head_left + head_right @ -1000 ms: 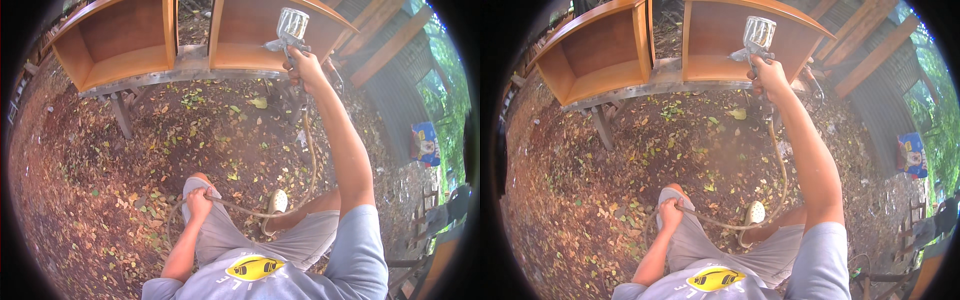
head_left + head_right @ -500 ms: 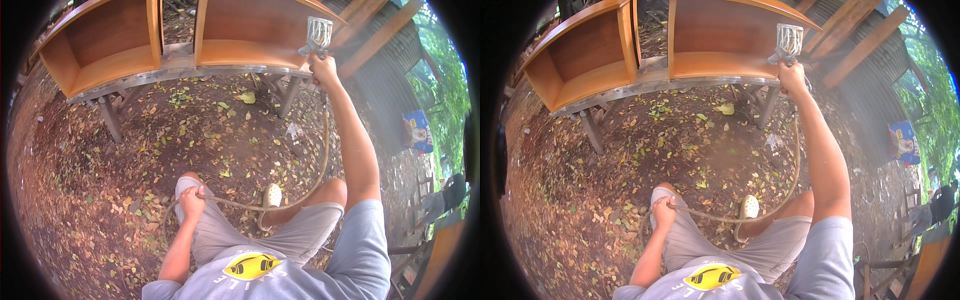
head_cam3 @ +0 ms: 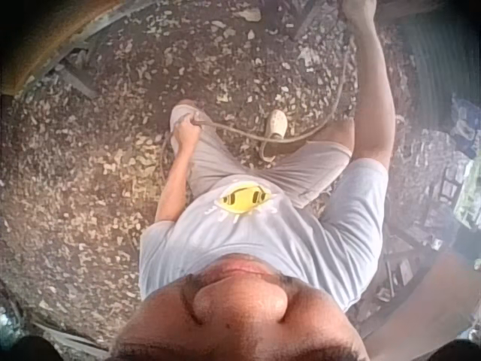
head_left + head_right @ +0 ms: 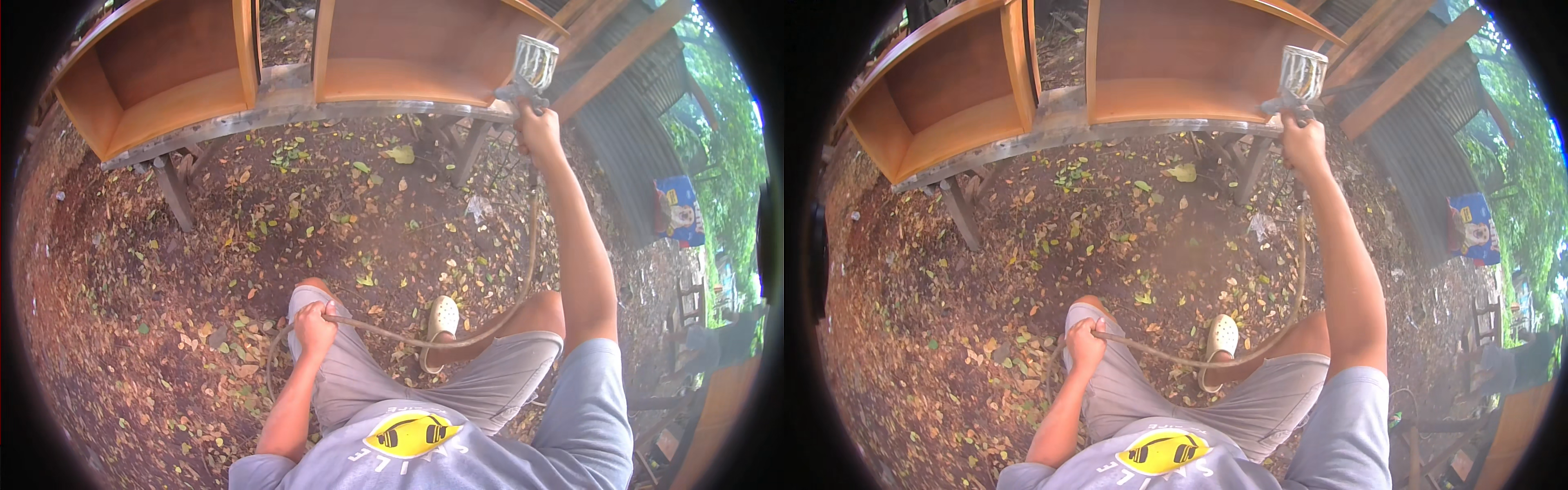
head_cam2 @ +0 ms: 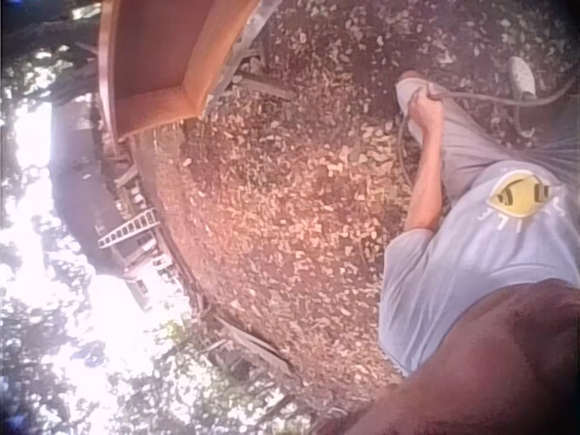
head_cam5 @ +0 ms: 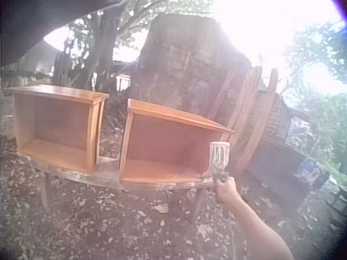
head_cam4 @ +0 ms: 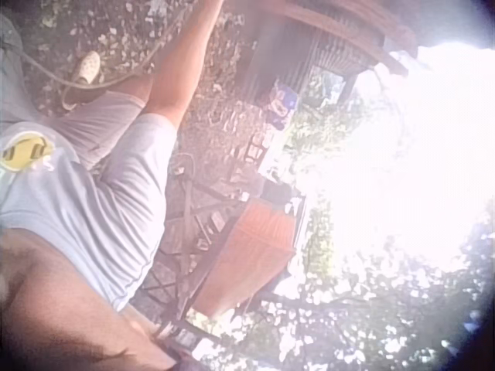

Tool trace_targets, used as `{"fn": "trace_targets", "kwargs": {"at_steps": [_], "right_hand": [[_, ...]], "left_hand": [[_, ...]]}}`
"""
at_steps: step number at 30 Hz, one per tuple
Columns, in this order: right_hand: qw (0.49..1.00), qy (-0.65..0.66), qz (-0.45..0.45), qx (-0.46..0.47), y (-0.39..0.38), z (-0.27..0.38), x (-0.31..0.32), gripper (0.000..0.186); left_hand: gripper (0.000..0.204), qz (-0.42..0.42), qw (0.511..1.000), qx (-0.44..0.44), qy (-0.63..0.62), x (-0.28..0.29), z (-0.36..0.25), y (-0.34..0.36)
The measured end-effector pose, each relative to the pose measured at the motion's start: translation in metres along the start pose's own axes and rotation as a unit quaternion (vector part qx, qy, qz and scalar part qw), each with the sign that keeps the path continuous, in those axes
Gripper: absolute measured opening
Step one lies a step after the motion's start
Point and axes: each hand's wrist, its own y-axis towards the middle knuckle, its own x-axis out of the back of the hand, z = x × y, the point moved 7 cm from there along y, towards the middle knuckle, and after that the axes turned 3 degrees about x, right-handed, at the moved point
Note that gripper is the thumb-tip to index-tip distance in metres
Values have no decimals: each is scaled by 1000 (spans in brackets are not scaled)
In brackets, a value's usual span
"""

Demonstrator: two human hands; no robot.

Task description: The person uses a spray gun to apply a clear finish to multiple wooden furniture pieces arranged on stands outdoors. They move between a large curved panel and several smaller box-like cabinets, spraying the top and side surfaces in steady passes.

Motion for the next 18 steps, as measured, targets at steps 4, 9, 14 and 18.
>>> {"fn": "trace_targets", "kwargs": {"at_steps": [4, 9, 14, 18], "right_hand": [[996, 62, 58, 7, -28, 10, -37, 32], [984, 115, 136, 6, -53, 23, -89, 27], [956, 185, 227, -21, -75, 4, -124, 26], [995, 37, 72, 51, -63, -28, -107, 28]], "left_hand": [[37, 9, 1000, 4, 5, -6, 0, 1], [35, -7, 1000, -7, 3, -9, 1, 2], [33, 13, 1000, 1, 10, -11, 4, 0], [32, 20, 999, 0, 27, -10, 5, 0]]}}
